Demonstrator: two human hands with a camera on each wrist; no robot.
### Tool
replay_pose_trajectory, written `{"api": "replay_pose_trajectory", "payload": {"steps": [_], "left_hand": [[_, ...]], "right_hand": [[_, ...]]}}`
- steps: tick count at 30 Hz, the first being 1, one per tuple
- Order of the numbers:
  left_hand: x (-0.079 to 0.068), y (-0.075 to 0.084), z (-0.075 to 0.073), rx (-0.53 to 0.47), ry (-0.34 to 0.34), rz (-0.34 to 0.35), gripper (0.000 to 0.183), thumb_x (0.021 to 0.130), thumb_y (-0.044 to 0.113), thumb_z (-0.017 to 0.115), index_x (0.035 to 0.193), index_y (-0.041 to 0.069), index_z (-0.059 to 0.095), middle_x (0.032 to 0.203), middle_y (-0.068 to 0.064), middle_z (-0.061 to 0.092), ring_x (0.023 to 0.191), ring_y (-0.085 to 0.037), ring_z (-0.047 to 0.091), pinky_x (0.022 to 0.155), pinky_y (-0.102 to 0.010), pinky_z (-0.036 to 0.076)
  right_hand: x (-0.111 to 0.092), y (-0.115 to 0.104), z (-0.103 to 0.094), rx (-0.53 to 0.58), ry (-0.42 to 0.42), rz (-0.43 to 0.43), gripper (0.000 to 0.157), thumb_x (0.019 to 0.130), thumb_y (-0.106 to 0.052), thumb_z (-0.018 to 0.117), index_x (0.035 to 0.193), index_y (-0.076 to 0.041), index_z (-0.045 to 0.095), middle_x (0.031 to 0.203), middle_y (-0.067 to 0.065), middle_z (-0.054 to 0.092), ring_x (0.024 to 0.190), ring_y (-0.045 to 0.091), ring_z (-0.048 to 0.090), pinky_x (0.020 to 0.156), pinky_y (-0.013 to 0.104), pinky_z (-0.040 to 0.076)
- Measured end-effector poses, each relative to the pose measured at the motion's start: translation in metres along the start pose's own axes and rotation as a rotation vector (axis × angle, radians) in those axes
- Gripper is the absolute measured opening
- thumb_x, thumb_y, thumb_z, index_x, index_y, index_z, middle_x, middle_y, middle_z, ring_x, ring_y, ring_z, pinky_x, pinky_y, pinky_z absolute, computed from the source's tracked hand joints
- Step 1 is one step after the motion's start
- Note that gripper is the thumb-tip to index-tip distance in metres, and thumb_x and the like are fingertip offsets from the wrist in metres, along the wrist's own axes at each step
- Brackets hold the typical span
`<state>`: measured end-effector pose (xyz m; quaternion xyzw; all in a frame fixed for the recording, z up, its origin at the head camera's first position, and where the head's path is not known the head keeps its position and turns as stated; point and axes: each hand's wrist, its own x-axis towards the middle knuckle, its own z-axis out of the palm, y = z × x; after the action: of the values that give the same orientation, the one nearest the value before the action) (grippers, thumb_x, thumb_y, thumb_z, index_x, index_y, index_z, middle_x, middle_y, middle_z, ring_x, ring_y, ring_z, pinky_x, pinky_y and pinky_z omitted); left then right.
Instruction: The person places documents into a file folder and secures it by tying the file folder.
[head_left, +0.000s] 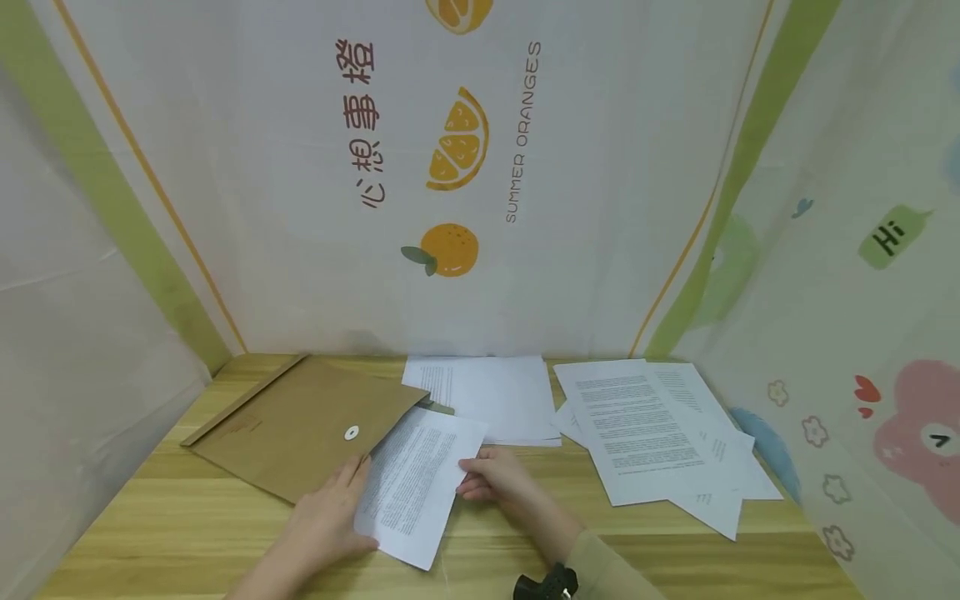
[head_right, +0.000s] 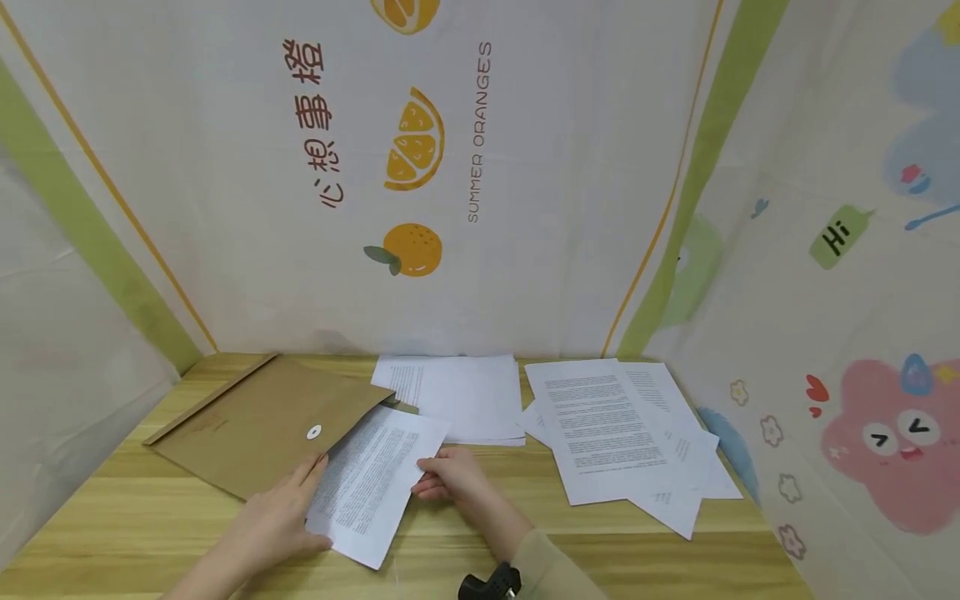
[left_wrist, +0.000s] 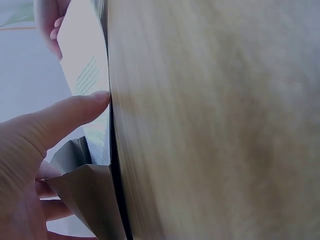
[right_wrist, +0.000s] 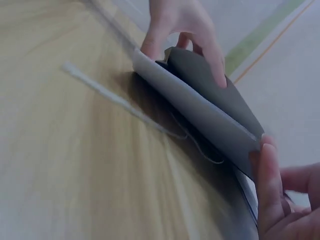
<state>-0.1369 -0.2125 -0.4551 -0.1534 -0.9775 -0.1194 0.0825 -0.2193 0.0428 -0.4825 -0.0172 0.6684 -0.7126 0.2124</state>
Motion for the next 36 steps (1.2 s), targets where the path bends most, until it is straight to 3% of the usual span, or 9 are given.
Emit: {"api": "replay_pose_trajectory", "payload": {"steps": [8,16,24,28,36], "left_hand": [[0.001,0.004,0.002,-0.003,0.007,0.018,0.111,0.049,0.043,0.089,0.134,-0.012,0.044,0.138,-0.028,0.043,0.118,-0.045,0.049,0.076,-0.059,0.05],[0.003,0.008,0.004,-0.007,0.016,0.032,0.112,0.048,0.043,0.089,0.135,-0.011,0.044,0.138,-0.026,0.044,0.116,-0.043,0.052,0.071,-0.057,0.052],[0.001,0.01,0.002,0.002,0.012,0.049,0.11,0.049,0.043,0.09,0.134,-0.011,0.045,0.137,-0.026,0.045,0.115,-0.043,0.052,0.072,-0.057,0.052],[0.001,0.011,0.002,0.001,0.015,0.058,0.11,0.05,0.045,0.089,0.134,-0.01,0.045,0.137,-0.027,0.045,0.113,-0.044,0.053,0.072,-0.057,0.052],[0.0,0.012,0.001,-0.014,0.01,0.054,0.111,0.051,0.046,0.089,0.135,-0.011,0.044,0.139,-0.028,0.043,0.114,-0.044,0.052,0.073,-0.056,0.053]], "right_hand": [[0.009,0.001,0.029,0.076,0.074,-0.026,0.01,0.091,0.002,0.058,0.095,0.011,0.059,0.066,0.013,0.064,0.061,0.018,0.067,0.064,0.031,0.057],[0.022,0.004,0.057,0.197,0.06,-0.043,0.004,0.09,0.007,0.053,0.091,0.011,0.053,0.075,0.017,0.06,0.08,0.032,0.069,0.072,0.033,0.057],[0.037,0.001,0.079,0.251,0.086,-0.035,0.008,0.09,0.009,0.053,0.093,0.015,0.055,0.074,0.017,0.062,0.079,0.031,0.07,0.073,0.033,0.056],[0.046,0.001,0.084,0.227,0.1,-0.035,0.011,0.089,0.009,0.054,0.094,0.019,0.056,0.075,0.023,0.065,0.079,0.033,0.07,0.072,0.036,0.057],[0.057,0.0,0.099,0.034,0.159,-0.045,0.014,0.09,0.005,0.056,0.093,0.018,0.061,0.074,0.027,0.066,0.068,0.031,0.07,0.059,0.032,0.057]]}}
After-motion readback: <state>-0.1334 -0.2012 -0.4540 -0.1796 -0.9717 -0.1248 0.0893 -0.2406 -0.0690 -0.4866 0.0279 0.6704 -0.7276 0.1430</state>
